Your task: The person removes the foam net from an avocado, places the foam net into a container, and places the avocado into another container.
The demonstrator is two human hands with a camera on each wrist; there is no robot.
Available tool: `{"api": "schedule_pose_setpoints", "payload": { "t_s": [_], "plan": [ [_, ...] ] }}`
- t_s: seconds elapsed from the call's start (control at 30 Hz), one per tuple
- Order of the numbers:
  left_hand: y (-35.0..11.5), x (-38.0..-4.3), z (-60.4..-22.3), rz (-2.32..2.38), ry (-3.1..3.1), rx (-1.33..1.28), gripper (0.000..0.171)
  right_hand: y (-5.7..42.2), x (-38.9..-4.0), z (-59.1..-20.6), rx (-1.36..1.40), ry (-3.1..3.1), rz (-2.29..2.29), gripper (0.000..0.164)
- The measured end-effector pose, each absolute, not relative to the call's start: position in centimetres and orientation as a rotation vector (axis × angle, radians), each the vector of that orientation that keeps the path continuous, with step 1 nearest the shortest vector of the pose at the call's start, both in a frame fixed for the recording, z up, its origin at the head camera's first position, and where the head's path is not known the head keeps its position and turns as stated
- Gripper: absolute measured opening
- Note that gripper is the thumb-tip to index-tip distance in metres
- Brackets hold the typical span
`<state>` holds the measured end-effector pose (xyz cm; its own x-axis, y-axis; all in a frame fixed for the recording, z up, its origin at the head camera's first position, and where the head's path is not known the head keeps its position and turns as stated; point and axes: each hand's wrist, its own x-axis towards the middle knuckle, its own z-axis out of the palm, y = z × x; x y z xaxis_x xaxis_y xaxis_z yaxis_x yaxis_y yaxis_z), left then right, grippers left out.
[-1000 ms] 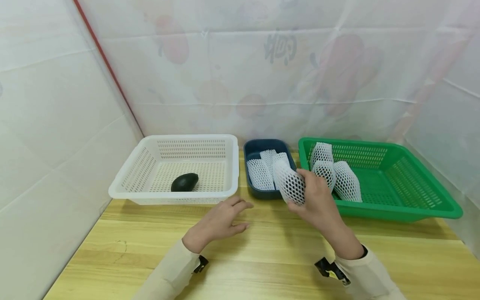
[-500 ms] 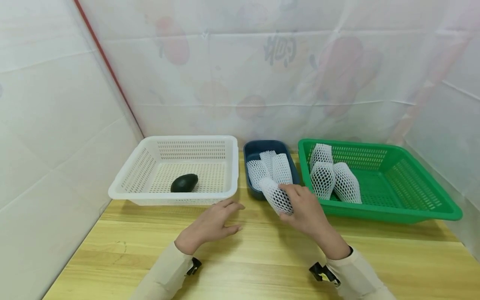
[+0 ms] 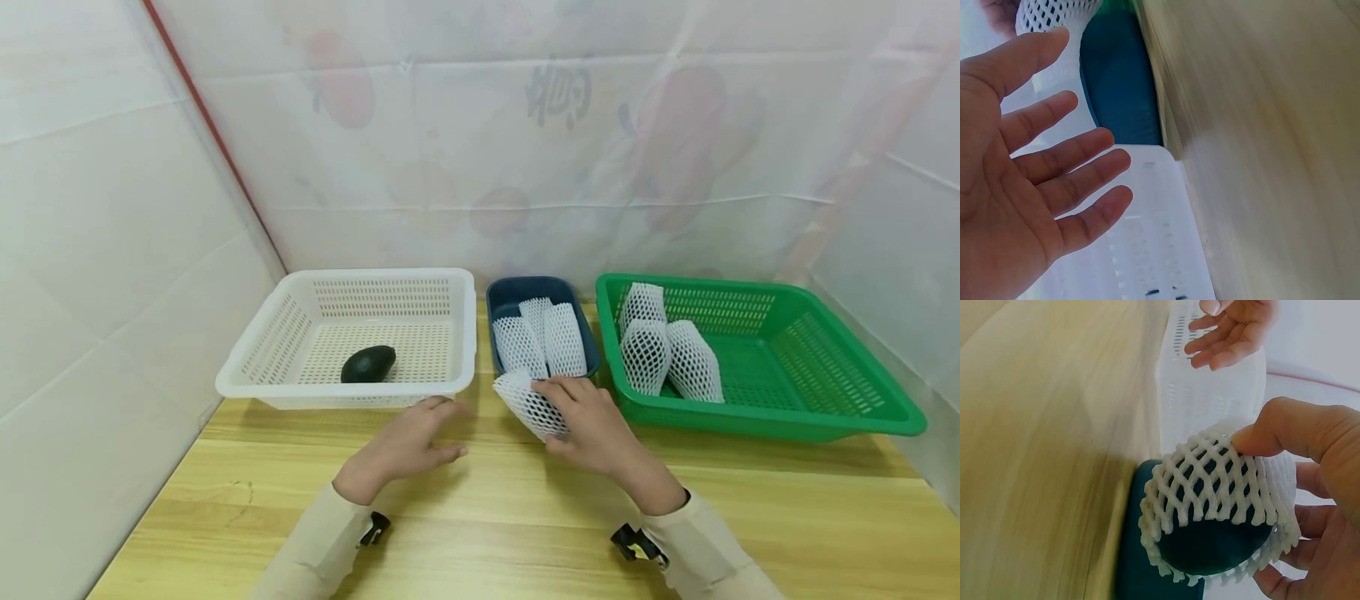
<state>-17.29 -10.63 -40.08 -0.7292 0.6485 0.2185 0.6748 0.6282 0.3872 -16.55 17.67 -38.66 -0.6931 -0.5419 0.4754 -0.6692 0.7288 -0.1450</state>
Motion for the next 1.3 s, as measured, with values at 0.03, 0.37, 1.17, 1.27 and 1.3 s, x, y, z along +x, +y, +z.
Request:
{"api": "schedule_pose_setpoints", "payload": {
  "t_s": [0.03, 0.37, 1.17, 1.27, 1.3],
  "plan": [
    [-10.8, -17.3, -40.1, -0.706, -2.783, -1.125, 0.049, 17.6, -16.5, -38.7, 0.945, -2.524, 0.431, 0.062],
    [-12.0, -17.4, -40.1, -0.701, -2.786, -1.089, 0.048, 16.5, -16.4, -39.2, 1.109, -2.591, 0.393, 0.067],
    [-12.8, -17.2, -40.2, -0.716, -2.892, -1.025, 0.048, 16.4, -16.9, -40.0, 1.022, -2.786, 0.473, 0.071],
    [-12.8, -17.1, -40.1, -0.713, -2.887, -1.026, 0.048, 16.6, -16.9, -39.9, 1.000, -2.805, 0.486, 0.071],
    [-12.8, -17.1, -40.1, -0.707, -2.884, -1.025, 0.047, 16.7, -16.9, -39.9, 0.993, -2.811, 0.487, 0.071]
  ]
}}
